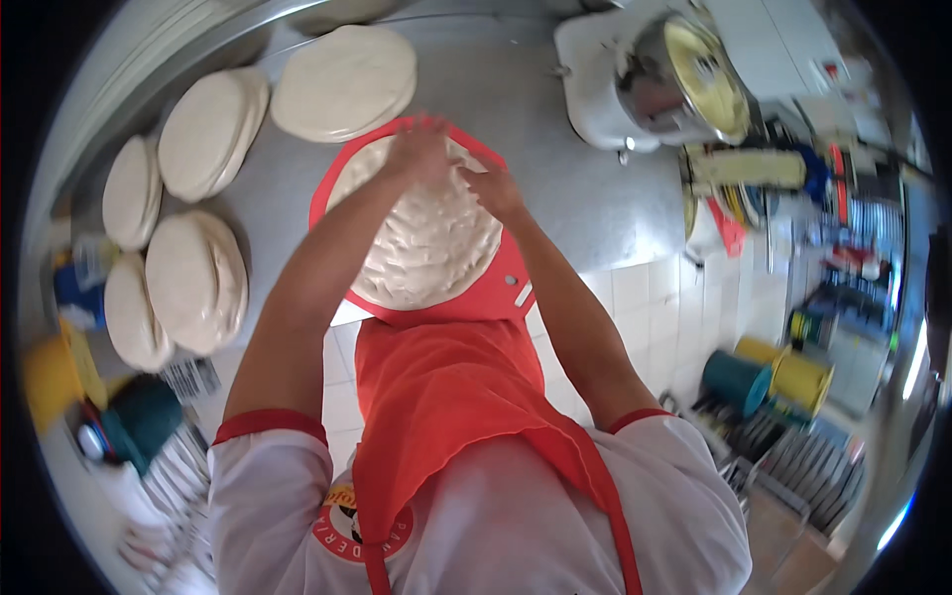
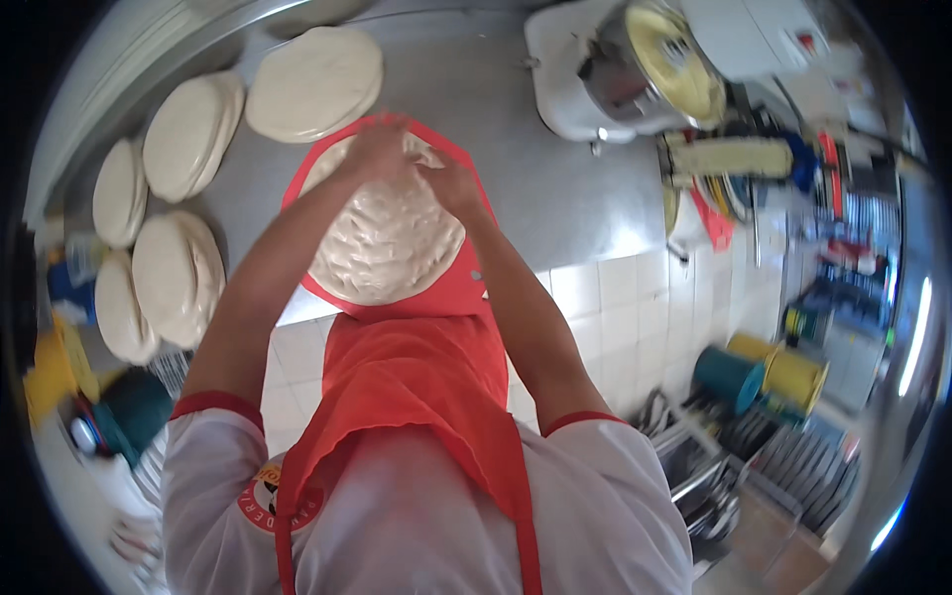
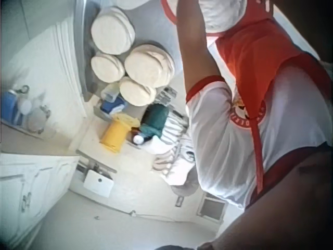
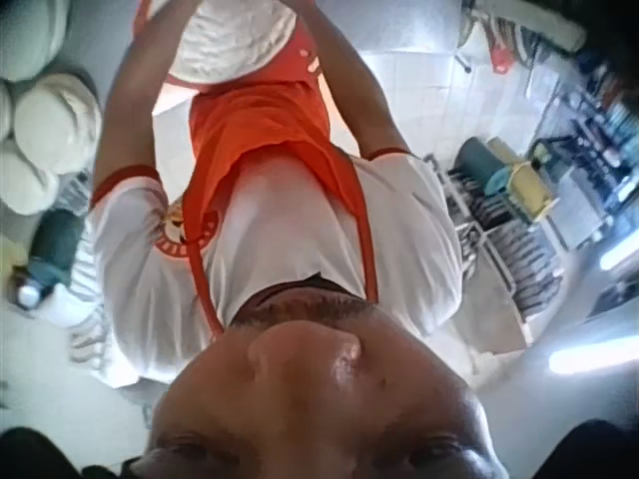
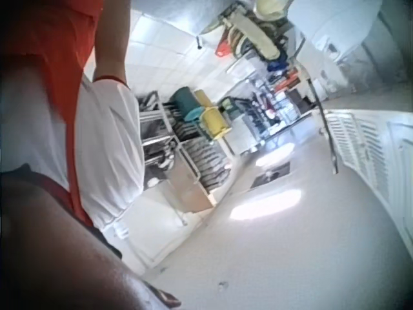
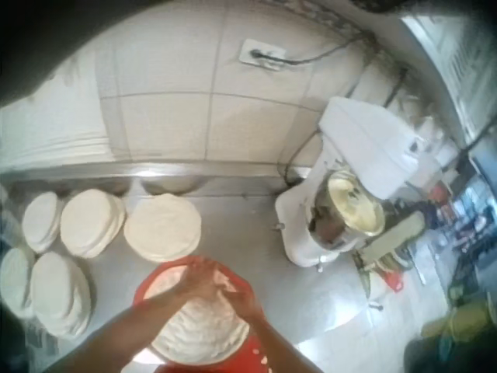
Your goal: The person uses a dough divider to portion dough, cleans the machine with pliers and a cloth, and repeatedly places large dough discs onto a red tray to press and spread them with their hands.
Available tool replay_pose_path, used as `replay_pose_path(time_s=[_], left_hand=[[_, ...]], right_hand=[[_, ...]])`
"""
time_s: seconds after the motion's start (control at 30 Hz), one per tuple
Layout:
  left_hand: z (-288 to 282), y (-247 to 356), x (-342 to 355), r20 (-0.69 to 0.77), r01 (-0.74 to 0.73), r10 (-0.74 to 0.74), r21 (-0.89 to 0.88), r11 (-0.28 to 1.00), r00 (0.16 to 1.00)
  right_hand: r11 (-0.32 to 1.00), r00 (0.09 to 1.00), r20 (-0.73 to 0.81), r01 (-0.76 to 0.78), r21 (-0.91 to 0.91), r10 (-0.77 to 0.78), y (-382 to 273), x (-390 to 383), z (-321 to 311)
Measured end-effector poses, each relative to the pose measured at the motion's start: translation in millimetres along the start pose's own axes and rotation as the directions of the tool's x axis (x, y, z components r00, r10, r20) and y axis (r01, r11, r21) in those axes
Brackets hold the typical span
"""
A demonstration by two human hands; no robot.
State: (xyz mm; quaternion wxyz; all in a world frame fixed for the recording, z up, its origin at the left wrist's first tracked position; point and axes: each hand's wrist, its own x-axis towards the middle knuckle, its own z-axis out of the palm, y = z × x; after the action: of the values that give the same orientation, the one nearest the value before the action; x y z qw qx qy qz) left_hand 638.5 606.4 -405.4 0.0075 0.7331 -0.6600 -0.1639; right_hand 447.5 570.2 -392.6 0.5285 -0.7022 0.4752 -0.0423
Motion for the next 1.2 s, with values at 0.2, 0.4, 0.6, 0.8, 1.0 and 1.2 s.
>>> replay_pose_path(time_s=[0.2, 0.4, 0.6, 0.8, 1.0, 1.2], left_hand=[[30, 5, 42, 0.445, -0.118, 0.278, -0.353, 0.928, 0.851], [25, 94, -32, 0.476, -0.286, 0.283, -0.067, 0.956, 0.833], [66, 71, -46, 0.443, -0.295, 0.311, -0.107, 0.95, 0.841], [53, 117, -126, 0.369, -0.289, 0.311, -0.115, 0.95, 0.876], [98, 68, -167, 0.31, -0.294, 0.302, -0.071, 0.953, 0.902], [118, 38, -195, 0.001, 0.145, -0.145, 0.067, 0.987, 0.989]], right_hand=[[0.84, 0.491, -0.793, -0.54, 0.048, 0.361, 167, -162, 39], [0.112, 0.592, -0.1, 0.016, 0.994, 0.8, 192, -223, 74], [0.427, 0.644, -0.196, -0.225, 0.876, 0.74, 183, -162, 72], [0.399, 0.616, -0.182, -0.236, 0.886, 0.767, 210, -172, 64], [0.377, 0.721, -0.083, -0.256, 0.89, 0.688, 183, -162, 81], [0.585, 0.843, -0.107, -0.27, 0.765, 0.528, 273, -220, 48]])
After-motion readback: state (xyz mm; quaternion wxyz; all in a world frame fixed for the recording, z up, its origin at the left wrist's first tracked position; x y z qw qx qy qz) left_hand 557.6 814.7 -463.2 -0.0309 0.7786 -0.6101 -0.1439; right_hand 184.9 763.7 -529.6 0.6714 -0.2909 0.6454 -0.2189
